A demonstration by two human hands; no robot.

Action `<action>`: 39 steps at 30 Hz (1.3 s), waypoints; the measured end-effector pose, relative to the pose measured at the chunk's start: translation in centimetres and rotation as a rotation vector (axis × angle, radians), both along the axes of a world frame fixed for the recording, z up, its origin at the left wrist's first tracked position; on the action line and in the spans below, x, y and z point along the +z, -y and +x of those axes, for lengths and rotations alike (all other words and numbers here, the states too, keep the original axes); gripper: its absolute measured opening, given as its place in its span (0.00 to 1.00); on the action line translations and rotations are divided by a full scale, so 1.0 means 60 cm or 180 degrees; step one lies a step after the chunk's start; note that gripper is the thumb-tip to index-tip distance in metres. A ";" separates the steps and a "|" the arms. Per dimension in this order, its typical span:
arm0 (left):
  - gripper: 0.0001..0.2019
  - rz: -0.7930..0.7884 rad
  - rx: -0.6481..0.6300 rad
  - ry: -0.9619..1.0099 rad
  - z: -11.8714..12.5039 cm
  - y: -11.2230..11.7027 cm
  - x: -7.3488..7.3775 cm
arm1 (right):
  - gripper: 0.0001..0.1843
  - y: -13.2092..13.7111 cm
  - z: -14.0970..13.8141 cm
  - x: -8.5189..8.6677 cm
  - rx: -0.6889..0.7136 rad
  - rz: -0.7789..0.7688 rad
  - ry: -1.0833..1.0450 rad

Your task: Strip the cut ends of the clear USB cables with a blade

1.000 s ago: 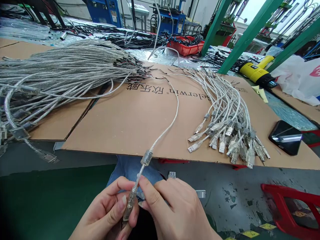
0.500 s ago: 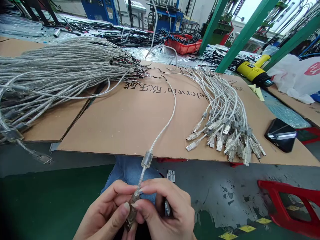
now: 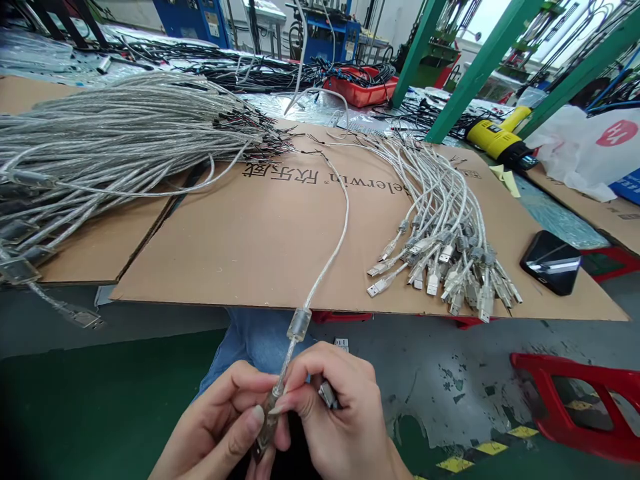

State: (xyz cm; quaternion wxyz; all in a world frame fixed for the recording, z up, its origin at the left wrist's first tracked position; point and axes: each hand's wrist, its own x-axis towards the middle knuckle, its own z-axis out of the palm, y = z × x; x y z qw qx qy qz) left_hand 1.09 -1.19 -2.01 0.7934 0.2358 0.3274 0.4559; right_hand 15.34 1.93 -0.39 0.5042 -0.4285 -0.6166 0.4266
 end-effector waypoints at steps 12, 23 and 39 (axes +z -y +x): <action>0.07 0.0126 -0.0263 0.0759 -0.006 -0.017 -0.015 | 0.14 0.001 0.050 0.015 0.0944 -0.1235 -0.0021; 0.07 0.0234 -0.0174 0.0578 -0.008 -0.013 -0.015 | 0.14 -0.014 0.042 0.057 0.1325 -0.0028 0.1404; 0.08 0.0080 -0.0152 0.0421 -0.006 -0.016 -0.011 | 0.14 -0.014 0.049 0.060 0.1350 0.0276 0.2174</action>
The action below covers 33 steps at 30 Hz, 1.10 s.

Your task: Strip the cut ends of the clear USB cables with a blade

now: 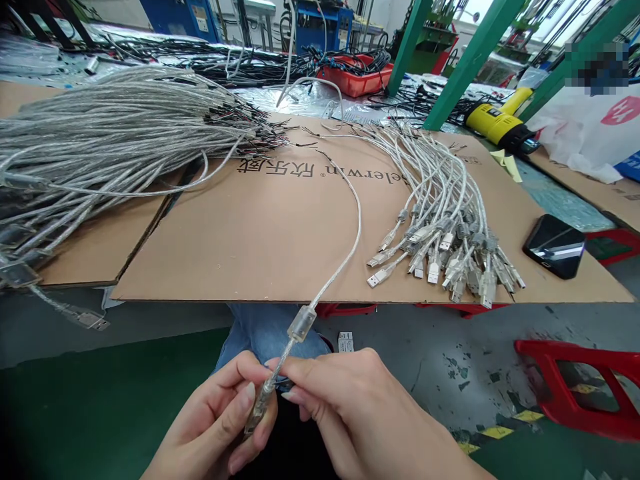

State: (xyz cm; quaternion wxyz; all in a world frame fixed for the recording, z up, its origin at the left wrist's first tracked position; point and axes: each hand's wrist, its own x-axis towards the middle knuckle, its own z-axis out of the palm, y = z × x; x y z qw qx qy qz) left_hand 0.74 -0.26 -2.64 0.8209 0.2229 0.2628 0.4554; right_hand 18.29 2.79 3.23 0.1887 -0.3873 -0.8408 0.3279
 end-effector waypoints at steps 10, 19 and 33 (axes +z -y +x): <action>0.08 -0.0298 -0.0036 0.0152 -0.004 0.000 0.006 | 0.14 -0.009 0.002 0.000 0.0234 -0.0217 0.0176; 0.10 -0.0510 0.0129 -0.0255 -0.003 -0.005 0.016 | 0.11 -0.010 0.013 0.009 -0.0097 -0.0717 -0.0249; 0.09 -0.0168 0.0326 -0.0388 -0.009 -0.006 0.015 | 0.16 -0.006 -0.012 0.009 -0.0055 -0.0707 -0.0609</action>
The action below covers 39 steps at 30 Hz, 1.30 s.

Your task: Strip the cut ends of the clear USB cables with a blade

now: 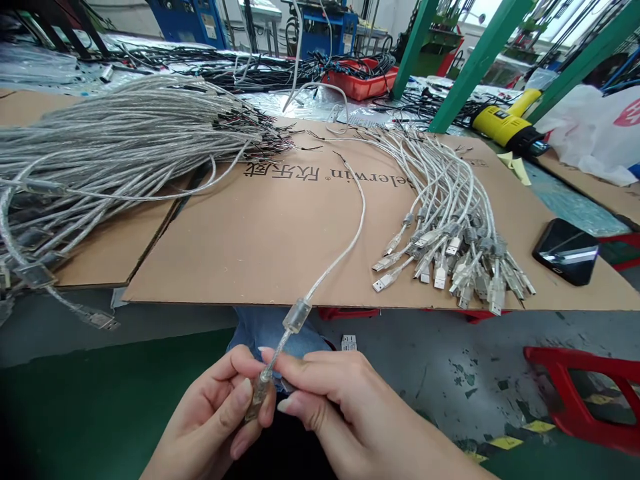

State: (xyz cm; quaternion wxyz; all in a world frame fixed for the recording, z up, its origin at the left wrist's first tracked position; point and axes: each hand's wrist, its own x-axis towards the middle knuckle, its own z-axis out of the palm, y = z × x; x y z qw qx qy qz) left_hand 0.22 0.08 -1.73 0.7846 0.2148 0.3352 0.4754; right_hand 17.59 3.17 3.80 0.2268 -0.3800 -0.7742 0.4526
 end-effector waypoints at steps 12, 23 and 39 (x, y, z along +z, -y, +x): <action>0.09 0.0045 -0.0028 -0.0064 -0.002 0.006 -0.002 | 0.14 0.003 -0.005 0.002 0.0070 0.0122 0.0068; 0.07 0.0240 0.0104 -0.0466 -0.005 0.004 0.000 | 0.15 0.013 -0.009 -0.024 -0.0056 -0.0049 -0.0114; 0.09 -0.0160 -0.0313 0.0686 0.000 -0.005 -0.004 | 0.14 0.002 -0.011 -0.001 -0.0011 0.0266 0.0242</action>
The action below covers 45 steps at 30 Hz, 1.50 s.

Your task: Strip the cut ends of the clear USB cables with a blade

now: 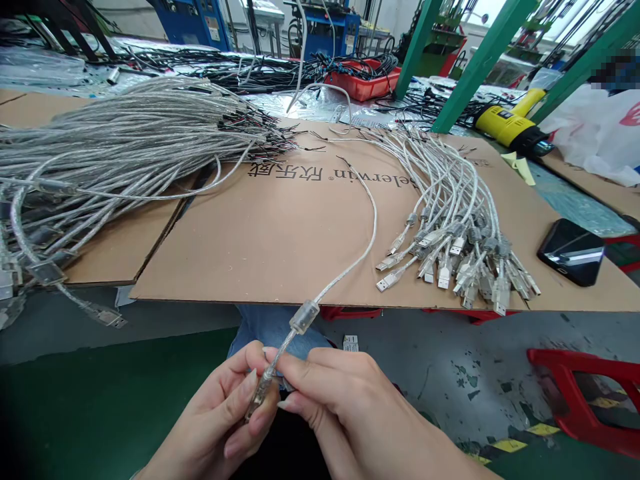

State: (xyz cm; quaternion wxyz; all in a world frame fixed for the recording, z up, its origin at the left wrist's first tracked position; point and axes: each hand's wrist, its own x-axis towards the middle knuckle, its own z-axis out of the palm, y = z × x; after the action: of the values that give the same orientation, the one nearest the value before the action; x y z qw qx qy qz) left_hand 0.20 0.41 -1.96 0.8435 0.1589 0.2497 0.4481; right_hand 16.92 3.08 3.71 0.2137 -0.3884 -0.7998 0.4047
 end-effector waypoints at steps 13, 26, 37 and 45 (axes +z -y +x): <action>0.07 -0.0229 0.0041 0.0274 0.007 0.003 -0.005 | 0.10 0.014 -0.015 -0.048 -0.1300 0.0103 -0.1074; 0.06 -0.0305 -0.0306 0.0697 0.009 0.008 -0.008 | 0.08 0.015 -0.031 -0.057 -0.1486 -0.0058 -0.1661; 0.12 -0.0531 -0.0534 0.0846 0.006 -0.003 0.000 | 0.29 0.017 0.020 -0.011 -0.0086 -0.0222 -0.0714; 0.07 -0.0417 -0.0372 0.0680 0.004 0.001 -0.014 | 0.25 0.008 0.014 0.003 0.0086 -0.0025 -0.0210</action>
State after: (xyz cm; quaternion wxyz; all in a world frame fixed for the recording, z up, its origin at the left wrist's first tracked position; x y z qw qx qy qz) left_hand 0.45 0.38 -2.78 0.8985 0.0691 0.1775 0.3954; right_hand 17.74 2.60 3.87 0.2330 -0.3649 -0.7959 0.4233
